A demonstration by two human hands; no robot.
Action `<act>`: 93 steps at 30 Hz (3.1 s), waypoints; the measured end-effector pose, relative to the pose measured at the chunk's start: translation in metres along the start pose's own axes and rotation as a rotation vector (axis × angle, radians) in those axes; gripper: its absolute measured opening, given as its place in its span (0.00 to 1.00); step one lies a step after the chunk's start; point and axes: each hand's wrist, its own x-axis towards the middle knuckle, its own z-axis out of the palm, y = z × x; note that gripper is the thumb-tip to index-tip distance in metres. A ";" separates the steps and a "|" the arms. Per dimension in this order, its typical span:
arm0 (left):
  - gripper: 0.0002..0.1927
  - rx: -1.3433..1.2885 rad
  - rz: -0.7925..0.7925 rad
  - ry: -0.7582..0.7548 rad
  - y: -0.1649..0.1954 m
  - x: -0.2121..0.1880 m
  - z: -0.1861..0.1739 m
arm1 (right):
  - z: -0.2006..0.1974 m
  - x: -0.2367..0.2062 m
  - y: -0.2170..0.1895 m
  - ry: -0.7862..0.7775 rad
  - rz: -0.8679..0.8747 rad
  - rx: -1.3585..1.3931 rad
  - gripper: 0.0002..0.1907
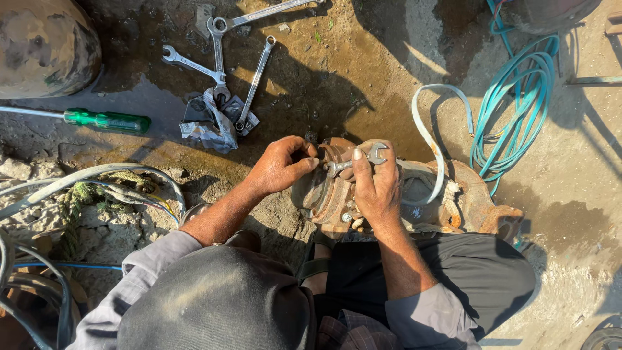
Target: The person uses a wrench to loosen and remove bolts from a water pump. They adjust the pump's position and continue to remove bolts, then reposition the pump again to access additional fasteners.
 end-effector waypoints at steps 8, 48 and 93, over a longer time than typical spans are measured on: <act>0.11 -0.027 -0.078 0.077 0.002 -0.001 0.000 | 0.028 0.073 0.015 -0.116 0.181 -0.277 0.12; 0.13 0.108 0.061 0.004 0.006 -0.001 0.005 | 0.017 0.025 0.000 0.074 0.150 -0.202 0.12; 0.15 0.588 0.297 -0.079 0.034 0.002 0.005 | 0.006 0.014 0.002 0.166 0.103 0.092 0.18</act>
